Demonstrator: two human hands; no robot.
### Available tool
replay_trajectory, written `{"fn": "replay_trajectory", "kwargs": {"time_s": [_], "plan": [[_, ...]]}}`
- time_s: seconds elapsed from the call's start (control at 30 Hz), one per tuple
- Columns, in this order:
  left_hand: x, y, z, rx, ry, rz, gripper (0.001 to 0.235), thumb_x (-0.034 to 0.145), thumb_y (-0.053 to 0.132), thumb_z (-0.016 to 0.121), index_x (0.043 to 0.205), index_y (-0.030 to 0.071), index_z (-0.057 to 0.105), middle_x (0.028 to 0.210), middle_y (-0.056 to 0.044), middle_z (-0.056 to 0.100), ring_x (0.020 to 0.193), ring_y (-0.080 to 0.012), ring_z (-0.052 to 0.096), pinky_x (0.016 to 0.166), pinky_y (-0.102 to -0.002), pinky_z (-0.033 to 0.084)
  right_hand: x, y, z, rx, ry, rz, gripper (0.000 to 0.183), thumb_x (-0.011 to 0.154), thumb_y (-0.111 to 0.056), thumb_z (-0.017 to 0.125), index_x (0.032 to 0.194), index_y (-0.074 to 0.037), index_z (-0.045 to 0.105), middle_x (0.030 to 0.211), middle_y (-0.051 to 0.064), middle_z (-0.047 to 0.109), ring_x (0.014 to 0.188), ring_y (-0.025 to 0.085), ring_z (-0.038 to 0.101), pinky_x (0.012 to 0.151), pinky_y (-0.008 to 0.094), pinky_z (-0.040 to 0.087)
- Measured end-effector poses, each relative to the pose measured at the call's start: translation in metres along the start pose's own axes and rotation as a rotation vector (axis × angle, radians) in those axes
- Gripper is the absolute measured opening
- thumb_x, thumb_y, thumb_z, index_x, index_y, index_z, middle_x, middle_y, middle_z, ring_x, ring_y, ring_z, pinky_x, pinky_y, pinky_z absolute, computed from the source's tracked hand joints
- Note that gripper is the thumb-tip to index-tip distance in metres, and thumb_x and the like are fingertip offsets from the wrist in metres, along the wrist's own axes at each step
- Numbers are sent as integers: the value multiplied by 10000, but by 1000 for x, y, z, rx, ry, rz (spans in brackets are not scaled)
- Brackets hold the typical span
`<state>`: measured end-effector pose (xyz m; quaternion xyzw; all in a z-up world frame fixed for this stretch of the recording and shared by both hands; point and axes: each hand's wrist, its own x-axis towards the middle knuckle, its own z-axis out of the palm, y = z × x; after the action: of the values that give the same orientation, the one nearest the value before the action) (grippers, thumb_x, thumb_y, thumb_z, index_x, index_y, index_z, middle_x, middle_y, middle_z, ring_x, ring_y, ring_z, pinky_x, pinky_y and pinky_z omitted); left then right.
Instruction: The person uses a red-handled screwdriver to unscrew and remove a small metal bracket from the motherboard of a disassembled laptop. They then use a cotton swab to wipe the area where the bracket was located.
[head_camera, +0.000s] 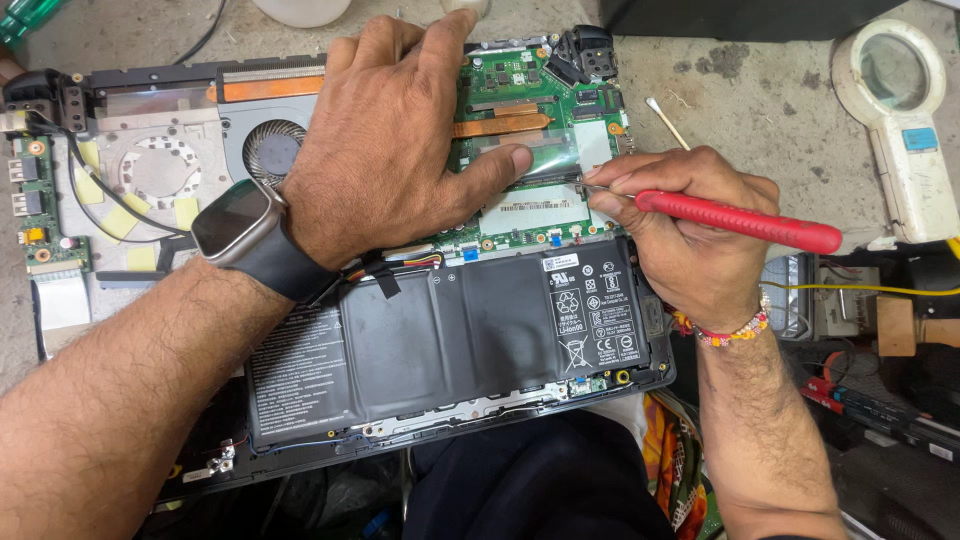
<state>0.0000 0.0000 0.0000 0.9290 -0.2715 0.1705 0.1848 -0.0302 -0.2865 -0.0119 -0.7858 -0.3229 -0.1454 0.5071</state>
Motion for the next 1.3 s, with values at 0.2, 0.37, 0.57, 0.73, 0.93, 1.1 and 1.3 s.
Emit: {"fn": "replay_trajectory", "kwargs": {"time_s": [0.2, 0.37, 0.57, 0.73, 0.93, 1.1, 1.3], "plan": [[-2, -3, 2, 1, 38, 41, 925, 993, 597, 727, 1504, -116, 431, 808, -130, 644, 1054, -341, 545, 936, -525, 401, -3, 3, 11, -57, -15, -26, 200, 996, 55, 809, 1047, -9, 626, 1011, 153, 760, 1028, 218, 780, 900, 311, 666], [-1, 1, -1, -1, 23, 14, 934, 960, 598, 729, 1483, -119, 438, 822, -145, 655, 1062, -353, 547, 937, -516, 401, -2, 2, 12, -12, -1, -11, 193, 998, 56, 798, 1050, -15, 626, 1031, 152, 763, 1029, 213, 780, 910, 311, 667], [0, 1, -1, -4, 35, 16, 932, 957, 596, 731, 1476, -122, 443, 828, -143, 661, 1047, -353, 545, 936, -519, 396, -3, 1, 12, -42, 7, -14, 203, 995, 78, 788, 1047, -13, 614, 1036, 159, 761, 1011, 207, 778, 900, 303, 660], [0, 0, -1, -3, 14, 7, 938, 957, 601, 728, 1473, -127, 440, 821, -141, 658, 1033, -347, 545, 910, -519, 394, -6, 3, 12, 18, 13, 1, 197, 1007, 93, 771, 1064, -1, 607, 1040, 172, 752, 1010, 211, 770, 921, 312, 654], [-2, -2, 2, 23, 39, 34, 943, 978, 612, 732, 1492, -120, 433, 820, -128, 653, 1050, -337, 547, 926, -517, 399, -14, 10, 14, 109, 75, 56, 191, 1046, 71, 764, 1064, 16, 583, 1057, 189, 741, 1035, 213, 759, 937, 316, 656], [-1, -3, 5, 25, 0, 21, 952, 975, 607, 716, 1489, -140, 427, 831, -150, 663, 1016, -342, 552, 904, -534, 408, -16, 9, 16, 101, 97, 63, 203, 1071, 44, 757, 1098, 21, 557, 1058, 199, 737, 1025, 202, 752, 921, 305, 652], [-3, -1, 4, 12, 46, 33, 906, 941, 590, 754, 1426, -133, 500, 1396, -362, 556, 1239, -444, 526, 1017, -565, 404, -10, 0, 22, 197, 243, 80, 241, 1067, -21, 738, 1150, 8, 513, 1061, 185, 707, 991, 193, 739, 924, 331, 661]]}}
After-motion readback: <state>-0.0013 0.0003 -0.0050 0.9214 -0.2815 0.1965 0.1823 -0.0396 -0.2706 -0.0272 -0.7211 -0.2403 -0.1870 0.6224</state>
